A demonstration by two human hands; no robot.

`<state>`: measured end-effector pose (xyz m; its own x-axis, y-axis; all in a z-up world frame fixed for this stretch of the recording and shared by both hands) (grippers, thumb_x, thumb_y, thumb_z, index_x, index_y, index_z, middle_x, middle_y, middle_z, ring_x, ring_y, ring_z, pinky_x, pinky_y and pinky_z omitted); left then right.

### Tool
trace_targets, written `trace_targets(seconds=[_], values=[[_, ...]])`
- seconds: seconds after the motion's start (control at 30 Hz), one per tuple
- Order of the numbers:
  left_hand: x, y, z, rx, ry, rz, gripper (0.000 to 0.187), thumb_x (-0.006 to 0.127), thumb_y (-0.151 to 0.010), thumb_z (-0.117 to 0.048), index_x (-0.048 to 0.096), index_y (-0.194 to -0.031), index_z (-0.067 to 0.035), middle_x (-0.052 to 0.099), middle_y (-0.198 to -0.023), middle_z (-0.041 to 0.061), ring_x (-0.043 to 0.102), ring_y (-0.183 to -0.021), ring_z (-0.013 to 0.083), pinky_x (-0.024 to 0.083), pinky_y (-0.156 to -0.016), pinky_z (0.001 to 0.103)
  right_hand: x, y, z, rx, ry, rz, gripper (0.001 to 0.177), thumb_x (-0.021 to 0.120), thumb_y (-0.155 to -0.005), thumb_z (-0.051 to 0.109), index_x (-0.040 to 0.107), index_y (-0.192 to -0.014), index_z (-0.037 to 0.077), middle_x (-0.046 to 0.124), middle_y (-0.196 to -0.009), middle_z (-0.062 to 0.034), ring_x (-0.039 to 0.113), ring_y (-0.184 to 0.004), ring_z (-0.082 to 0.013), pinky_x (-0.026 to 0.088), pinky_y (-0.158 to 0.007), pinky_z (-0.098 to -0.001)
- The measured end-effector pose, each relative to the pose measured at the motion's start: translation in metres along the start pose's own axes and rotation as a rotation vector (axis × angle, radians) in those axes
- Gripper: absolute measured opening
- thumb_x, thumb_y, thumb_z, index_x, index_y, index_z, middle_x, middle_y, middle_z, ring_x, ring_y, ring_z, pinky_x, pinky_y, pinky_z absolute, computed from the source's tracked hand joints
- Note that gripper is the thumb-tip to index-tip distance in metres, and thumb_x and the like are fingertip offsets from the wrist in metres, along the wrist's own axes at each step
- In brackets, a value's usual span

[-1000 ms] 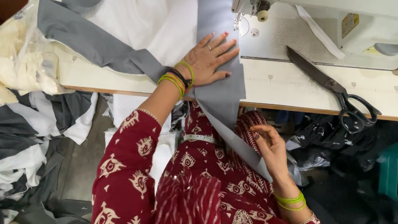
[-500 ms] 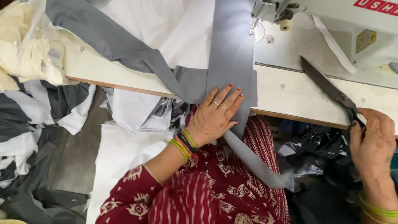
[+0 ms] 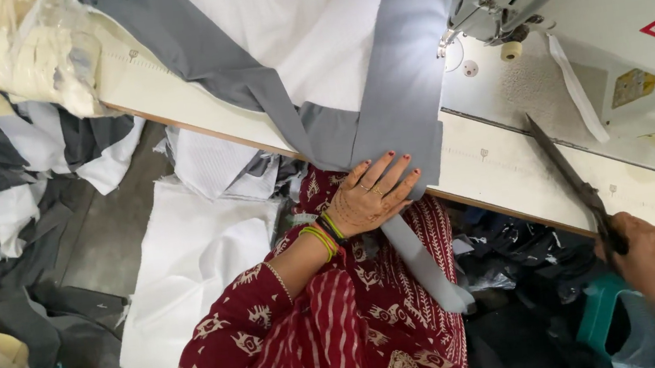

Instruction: Sewing a gray border onto a white padded fabric piece using an industrial sewing machine.

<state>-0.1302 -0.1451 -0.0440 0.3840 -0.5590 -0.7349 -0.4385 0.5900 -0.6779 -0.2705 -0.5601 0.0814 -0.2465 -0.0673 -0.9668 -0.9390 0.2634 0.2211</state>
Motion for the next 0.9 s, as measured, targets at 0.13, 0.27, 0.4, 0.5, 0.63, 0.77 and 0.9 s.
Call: trace_targets(seconds=[0.13,0.27,0.4,0.5,0.63,0.77,0.9], values=[[0.013,0.003,0.002,0.03,-0.053,-0.085,0.048,0.063,-0.105,-0.041,0.058,-0.149,-0.022,0.053,-0.153,0.005,0.044,-0.143,0.0233,0.008,-0.128,0.044,0.036,-0.017,-0.042,0.134,-0.529,0.381,0.033,0.071,-0.093,0.031,0.069,-0.11,0.003,0.067,-0.079,-0.0119,0.069,-0.067,-0.0244,0.055,-0.065,-0.0373],[0.027,0.006,0.004,0.036,-0.097,-0.157,0.044,0.059,-0.101,-0.038,0.061,-0.145,-0.027,0.056,-0.149,0.0,0.047,-0.139,0.0184,0.008,-0.127,0.041,0.041,-0.028,-0.048,-0.108,-1.041,0.622,0.045,0.064,-0.09,0.039,0.061,-0.108,-0.002,0.051,-0.062,-0.0077,0.049,-0.053,-0.0181,0.043,-0.051,-0.0318],[0.037,0.008,0.005,0.056,-0.129,-0.195,0.04,0.057,-0.105,-0.038,0.061,-0.144,-0.028,0.056,-0.149,-0.001,0.047,-0.139,0.0175,0.006,-0.129,0.041,0.021,-0.045,-0.035,-0.235,-1.107,0.78,0.056,0.058,-0.09,0.049,0.062,-0.111,-0.003,0.051,-0.061,-0.0065,0.046,-0.052,-0.0171,0.041,-0.048,-0.0299],[0.041,0.009,0.005,0.048,-0.145,-0.217,0.037,0.057,-0.108,-0.041,0.061,-0.143,-0.031,0.056,-0.147,-0.002,0.047,-0.138,0.0172,0.005,-0.13,0.041,0.015,-0.054,-0.028,-0.258,-1.093,0.868,0.065,0.056,-0.087,0.056,0.062,-0.116,-0.002,0.053,-0.064,-0.006,0.051,-0.053,-0.0168,0.044,-0.051,-0.0299],[0.041,0.009,0.005,0.048,-0.136,-0.231,0.035,0.055,-0.109,-0.041,0.06,-0.143,-0.034,0.058,-0.144,-0.003,0.048,-0.136,0.0161,0.004,-0.13,0.04,0.008,-0.068,-0.018,-0.158,-0.988,0.896,0.074,0.059,-0.08,0.062,0.062,-0.12,0.0,0.056,-0.063,-0.0077,0.051,-0.053,-0.0183,0.045,-0.053,-0.0311],[0.04,0.008,0.005,0.048,-0.131,-0.241,0.032,0.055,-0.111,-0.039,0.061,-0.142,-0.034,0.059,-0.142,-0.003,0.049,-0.135,0.0162,0.003,-0.13,0.04,-0.005,-0.082,-0.013,-0.213,-0.899,0.937,0.077,0.058,-0.078,0.07,0.063,-0.111,0.0,0.052,-0.061,-0.0064,0.047,-0.053,-0.0173,0.043,-0.049,-0.0304],[0.041,0.008,0.004,0.046,-0.144,-0.225,0.033,0.053,-0.111,-0.039,0.061,-0.143,-0.033,0.06,-0.142,-0.002,0.05,-0.134,0.0162,0.003,-0.13,0.04,-0.007,-0.1,-0.018,-0.265,-0.817,0.953,0.07,0.061,-0.08,0.066,0.062,-0.109,0.002,0.053,-0.063,-0.0052,0.048,-0.054,-0.0164,0.044,-0.049,-0.0301]])
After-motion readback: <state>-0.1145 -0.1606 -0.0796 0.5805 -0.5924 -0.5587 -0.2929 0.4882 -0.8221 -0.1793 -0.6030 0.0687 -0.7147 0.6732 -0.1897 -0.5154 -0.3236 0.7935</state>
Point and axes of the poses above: each hand's wrist, its own y-axis away from the middle knuckle, its own x-axis out of the palm, z = x × y, the point moved 1 cm from there along -y, towards the middle knuckle
